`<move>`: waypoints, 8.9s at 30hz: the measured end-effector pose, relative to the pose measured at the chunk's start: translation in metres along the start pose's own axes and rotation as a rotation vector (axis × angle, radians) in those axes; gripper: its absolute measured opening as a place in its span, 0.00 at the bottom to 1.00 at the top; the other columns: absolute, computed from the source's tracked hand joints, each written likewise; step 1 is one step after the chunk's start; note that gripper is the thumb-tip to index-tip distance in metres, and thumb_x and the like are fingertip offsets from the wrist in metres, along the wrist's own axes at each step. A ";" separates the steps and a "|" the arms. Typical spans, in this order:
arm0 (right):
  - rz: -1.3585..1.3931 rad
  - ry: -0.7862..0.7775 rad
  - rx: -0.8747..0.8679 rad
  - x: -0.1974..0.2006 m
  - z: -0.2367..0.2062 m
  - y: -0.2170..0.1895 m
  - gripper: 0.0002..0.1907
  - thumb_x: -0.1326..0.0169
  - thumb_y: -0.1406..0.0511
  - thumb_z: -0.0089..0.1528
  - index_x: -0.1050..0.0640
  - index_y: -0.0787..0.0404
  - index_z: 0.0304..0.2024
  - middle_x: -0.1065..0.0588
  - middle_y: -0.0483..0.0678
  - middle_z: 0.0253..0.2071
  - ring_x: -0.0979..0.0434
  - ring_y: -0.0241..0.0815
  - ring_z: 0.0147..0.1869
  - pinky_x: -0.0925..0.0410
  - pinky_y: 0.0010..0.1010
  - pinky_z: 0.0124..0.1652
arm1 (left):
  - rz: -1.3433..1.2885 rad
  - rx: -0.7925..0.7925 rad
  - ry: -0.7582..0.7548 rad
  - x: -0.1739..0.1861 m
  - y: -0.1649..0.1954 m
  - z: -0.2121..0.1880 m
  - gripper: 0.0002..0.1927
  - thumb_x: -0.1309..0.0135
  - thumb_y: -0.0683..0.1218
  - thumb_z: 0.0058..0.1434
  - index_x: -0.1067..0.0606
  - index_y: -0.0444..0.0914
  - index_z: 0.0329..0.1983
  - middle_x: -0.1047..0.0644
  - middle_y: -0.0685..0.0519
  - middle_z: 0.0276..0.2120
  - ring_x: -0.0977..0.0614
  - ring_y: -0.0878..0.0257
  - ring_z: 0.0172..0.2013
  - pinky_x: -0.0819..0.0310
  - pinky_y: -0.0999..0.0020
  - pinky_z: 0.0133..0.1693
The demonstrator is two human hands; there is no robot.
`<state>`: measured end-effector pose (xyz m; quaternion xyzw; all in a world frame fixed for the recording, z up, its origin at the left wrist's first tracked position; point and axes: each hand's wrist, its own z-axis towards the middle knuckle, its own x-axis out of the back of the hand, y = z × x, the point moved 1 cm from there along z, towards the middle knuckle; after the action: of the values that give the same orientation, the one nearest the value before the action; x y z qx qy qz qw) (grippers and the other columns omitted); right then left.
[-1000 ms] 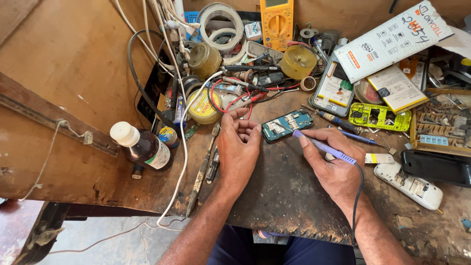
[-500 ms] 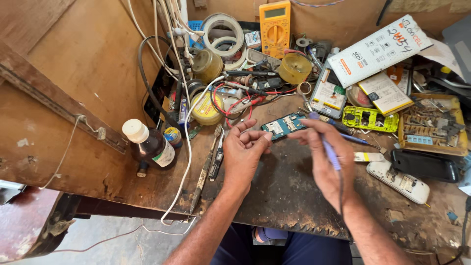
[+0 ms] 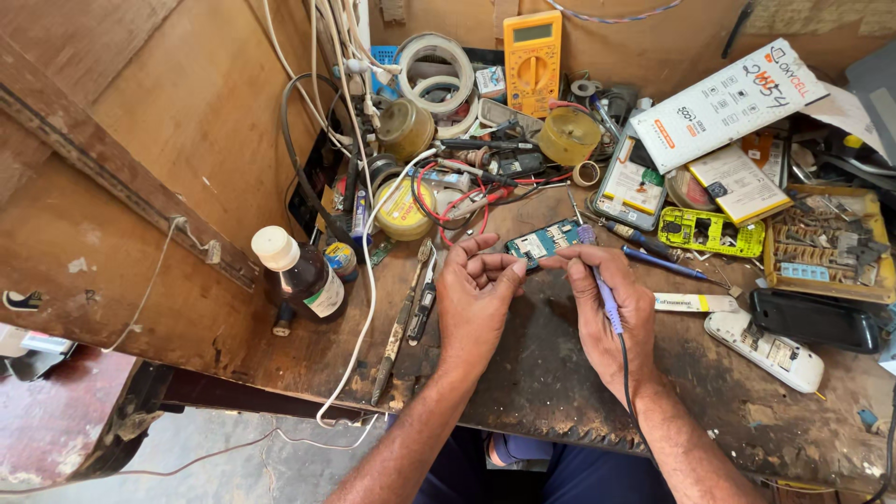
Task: The person solders components on a disassembled phone motherboard at a cluttered workbench, holding the board steady with one hand while applying a soldering iron with the other. They then lift the board, reposition it, and continue working on it with the iron and small hand tools.
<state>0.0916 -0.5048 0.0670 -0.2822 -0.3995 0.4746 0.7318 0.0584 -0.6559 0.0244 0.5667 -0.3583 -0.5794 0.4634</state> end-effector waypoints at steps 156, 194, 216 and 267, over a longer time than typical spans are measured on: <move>0.215 -0.041 -0.095 -0.171 0.230 0.041 0.06 0.43 0.75 0.65 0.24 0.64 0.44 0.18 0.48 0.45 0.18 0.34 0.51 0.27 0.25 0.53 | -0.152 0.265 -0.249 0.121 0.075 0.284 0.35 0.39 0.37 0.58 0.41 0.24 0.65 0.20 0.42 0.37 0.16 0.61 0.29 0.19 0.72 0.29; 0.232 -0.064 -0.179 -0.200 0.262 0.063 0.07 0.37 0.72 0.63 0.22 0.64 0.42 0.22 0.42 0.39 0.22 0.28 0.43 0.28 0.21 0.43 | -0.012 0.083 -0.243 0.123 0.066 0.312 0.26 0.43 0.34 0.62 0.38 0.28 0.61 0.22 0.45 0.36 0.17 0.65 0.29 0.20 0.73 0.27; 0.183 -0.023 -0.174 -0.191 0.263 0.085 0.08 0.38 0.74 0.63 0.25 0.62 0.39 0.23 0.40 0.36 0.24 0.26 0.42 0.30 0.20 0.42 | 0.072 0.069 -0.248 0.104 0.058 0.313 0.26 0.41 0.34 0.60 0.36 0.29 0.60 0.19 0.46 0.36 0.17 0.66 0.31 0.20 0.74 0.29; 0.101 0.068 -0.137 -0.106 0.228 0.081 0.07 0.38 0.69 0.65 0.23 0.64 0.41 0.23 0.41 0.36 0.27 0.27 0.39 0.31 0.21 0.41 | 0.375 0.021 0.089 0.050 0.069 0.255 0.26 0.38 0.35 0.54 0.35 0.31 0.55 0.17 0.48 0.31 0.14 0.65 0.30 0.15 0.71 0.30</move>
<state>-0.1647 -0.5631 0.0883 -0.3675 -0.3913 0.4726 0.6989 -0.1809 -0.7526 0.0987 0.5196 -0.4428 -0.4535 0.5729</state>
